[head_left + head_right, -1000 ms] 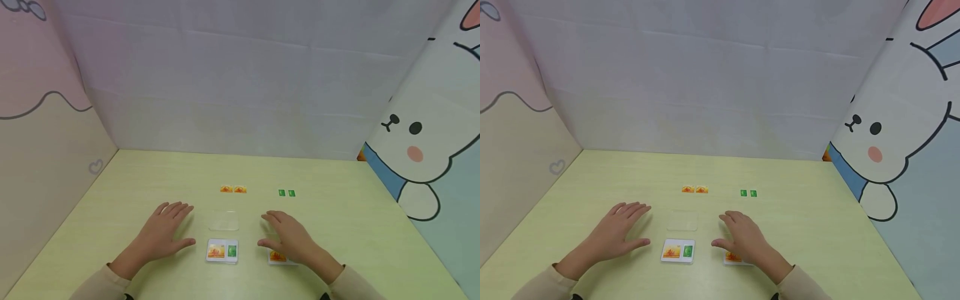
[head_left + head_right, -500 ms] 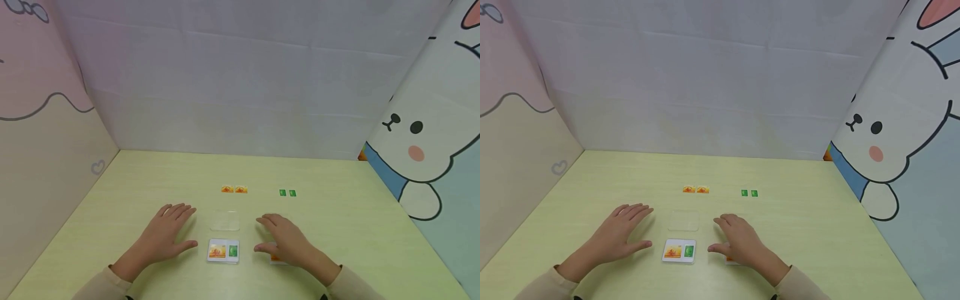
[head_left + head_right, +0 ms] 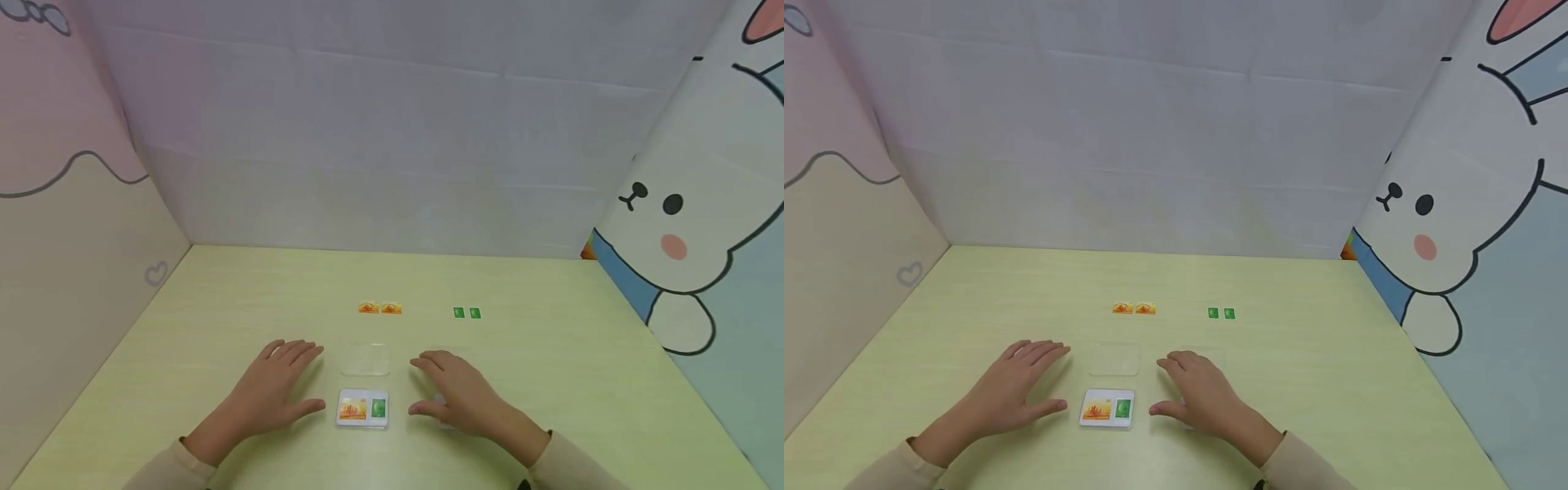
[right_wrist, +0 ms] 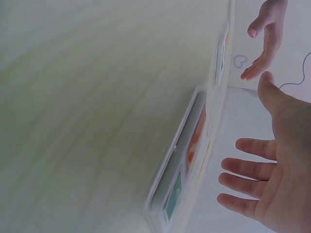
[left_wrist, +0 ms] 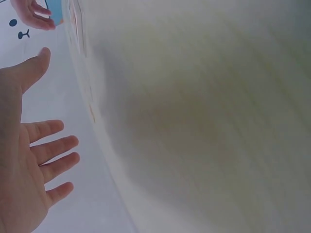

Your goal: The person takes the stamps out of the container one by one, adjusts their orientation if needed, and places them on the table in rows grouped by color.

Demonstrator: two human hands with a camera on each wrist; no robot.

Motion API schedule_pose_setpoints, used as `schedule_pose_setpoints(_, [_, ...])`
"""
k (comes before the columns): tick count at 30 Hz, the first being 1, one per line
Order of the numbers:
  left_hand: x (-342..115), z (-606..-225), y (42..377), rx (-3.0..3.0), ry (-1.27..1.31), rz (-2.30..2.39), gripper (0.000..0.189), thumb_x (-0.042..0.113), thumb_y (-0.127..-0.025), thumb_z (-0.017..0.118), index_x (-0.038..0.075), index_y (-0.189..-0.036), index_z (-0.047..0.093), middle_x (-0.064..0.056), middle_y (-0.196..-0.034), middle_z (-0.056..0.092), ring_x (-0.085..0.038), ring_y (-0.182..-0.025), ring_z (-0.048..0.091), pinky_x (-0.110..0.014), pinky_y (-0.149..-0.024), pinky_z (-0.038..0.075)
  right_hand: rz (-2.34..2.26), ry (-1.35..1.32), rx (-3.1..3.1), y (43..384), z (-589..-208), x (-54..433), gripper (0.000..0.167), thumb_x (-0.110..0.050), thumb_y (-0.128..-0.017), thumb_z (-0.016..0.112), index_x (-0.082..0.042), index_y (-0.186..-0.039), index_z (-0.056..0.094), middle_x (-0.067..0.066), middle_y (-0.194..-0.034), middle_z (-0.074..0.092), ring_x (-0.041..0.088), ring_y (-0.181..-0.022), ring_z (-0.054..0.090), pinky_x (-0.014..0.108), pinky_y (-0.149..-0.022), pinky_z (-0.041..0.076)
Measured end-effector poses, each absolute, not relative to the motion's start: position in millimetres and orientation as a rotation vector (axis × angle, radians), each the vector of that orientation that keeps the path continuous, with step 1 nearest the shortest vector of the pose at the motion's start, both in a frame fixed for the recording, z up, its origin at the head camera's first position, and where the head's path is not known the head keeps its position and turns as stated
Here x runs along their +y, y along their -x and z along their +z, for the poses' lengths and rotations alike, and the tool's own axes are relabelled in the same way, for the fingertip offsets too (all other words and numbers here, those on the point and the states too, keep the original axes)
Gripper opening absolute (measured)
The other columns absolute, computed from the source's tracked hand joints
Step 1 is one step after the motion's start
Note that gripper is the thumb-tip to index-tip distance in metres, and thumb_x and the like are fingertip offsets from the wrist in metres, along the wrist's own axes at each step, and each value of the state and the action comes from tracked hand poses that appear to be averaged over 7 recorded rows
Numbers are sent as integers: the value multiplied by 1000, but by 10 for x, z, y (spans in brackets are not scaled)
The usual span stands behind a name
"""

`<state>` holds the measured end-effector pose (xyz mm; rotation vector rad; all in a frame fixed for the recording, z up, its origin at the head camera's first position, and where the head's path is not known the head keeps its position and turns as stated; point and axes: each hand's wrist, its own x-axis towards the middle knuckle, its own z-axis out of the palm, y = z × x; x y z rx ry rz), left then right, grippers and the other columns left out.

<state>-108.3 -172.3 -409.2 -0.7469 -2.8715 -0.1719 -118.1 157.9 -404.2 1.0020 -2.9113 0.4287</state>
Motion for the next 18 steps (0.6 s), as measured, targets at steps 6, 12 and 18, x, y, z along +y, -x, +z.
schedule_pose_setpoints(6, [-1699, -4121, 1059, -2853, 767, -177, 75, 61, -77, 67, 13, -133, 54, -4, -132, 60, -25, -124, 54, -50, -107, 36, 395, -1034, -2892, 1177, -4031, 1559, 68, -57, -81, 66, -12, -132, 55, 5, -131, 58, 23, -123, 55, 40, -101, 46])
schedule_pose_setpoints(12, [-1675, -4152, 1031, -2821, 804, -183, 75, 61, -76, 69, 13, -131, 55, -2, -130, 61, -22, -122, 55, -49, -106, 37, 371, -1058, -2880, 1176, -4009, 1532, 68, -56, -81, 66, -11, -131, 55, 6, -131, 58, 23, -123, 55, 40, -102, 46])
schedule_pose_setpoints(18, [-1668, -4170, 1021, -2799, 841, -188, 74, 60, -74, 71, 13, -129, 56, 1, -123, 62, -17, -115, 57, -47, -104, 38, 355, -1063, -2919, 1167, -3984, 1509, 69, -57, -81, 65, -13, -133, 54, 4, -133, 58, 22, -124, 54, 39, -103, 45])
